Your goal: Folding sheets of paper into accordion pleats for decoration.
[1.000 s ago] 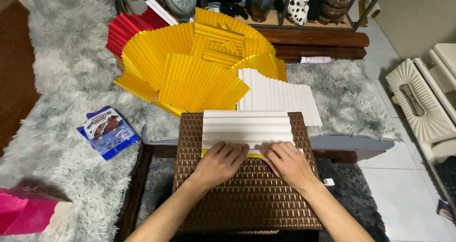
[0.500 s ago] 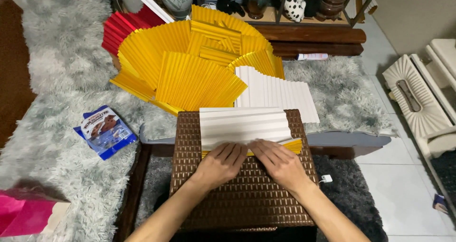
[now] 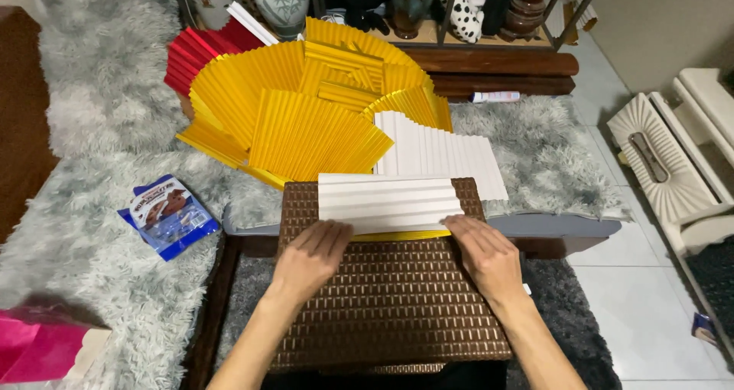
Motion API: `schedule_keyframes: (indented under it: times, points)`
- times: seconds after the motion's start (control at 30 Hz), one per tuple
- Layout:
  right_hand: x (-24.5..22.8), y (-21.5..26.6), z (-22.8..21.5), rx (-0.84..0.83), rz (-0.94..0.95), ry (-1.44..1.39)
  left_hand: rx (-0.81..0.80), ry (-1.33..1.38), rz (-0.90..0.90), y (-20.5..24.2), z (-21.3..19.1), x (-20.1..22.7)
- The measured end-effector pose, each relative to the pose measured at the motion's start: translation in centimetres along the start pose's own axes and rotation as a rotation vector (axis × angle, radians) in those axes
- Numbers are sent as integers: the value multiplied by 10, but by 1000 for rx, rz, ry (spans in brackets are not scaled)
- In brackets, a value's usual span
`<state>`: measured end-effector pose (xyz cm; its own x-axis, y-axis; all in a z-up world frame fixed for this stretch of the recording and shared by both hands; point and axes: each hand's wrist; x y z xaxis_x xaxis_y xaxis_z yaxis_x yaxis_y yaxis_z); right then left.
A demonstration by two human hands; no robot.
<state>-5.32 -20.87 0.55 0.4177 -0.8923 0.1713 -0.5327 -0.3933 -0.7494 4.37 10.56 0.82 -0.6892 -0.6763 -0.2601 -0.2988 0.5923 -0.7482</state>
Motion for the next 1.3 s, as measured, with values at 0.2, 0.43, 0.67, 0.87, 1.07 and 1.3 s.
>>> schedule_keyframes:
  times: [0.2, 0.43, 0.67, 0.87, 1.07, 1.3]
  points:
    - [-2, 5, 15, 63, 11, 1, -12, -2, -10, 43, 18, 4]
    - [-16, 0, 2, 395, 109, 104, -8, -134, -99, 16, 17, 14]
    - [-63, -66, -13, 175, 1089, -986, 73, -162, -52, -18, 16, 60]
    - [-65, -59, -4, 204, 1374, -1120, 124, -202, -69, -25, 6, 57]
    - [-69, -71, -8, 206, 1392, -1106, 151, -144, -17, -22, 2, 78]
    - [-45, -111, -45, -115, 713, -454, 226, 125, 10, -45, -30, 71]
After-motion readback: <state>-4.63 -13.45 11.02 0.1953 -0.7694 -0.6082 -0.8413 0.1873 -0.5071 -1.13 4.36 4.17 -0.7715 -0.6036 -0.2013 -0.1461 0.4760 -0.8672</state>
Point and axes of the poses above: each hand's wrist, its own y-axis away from the middle knuckle, its own z-axis out of the palm, x = y × z, and after that the axes turned 10 degrees about -z, right-handed
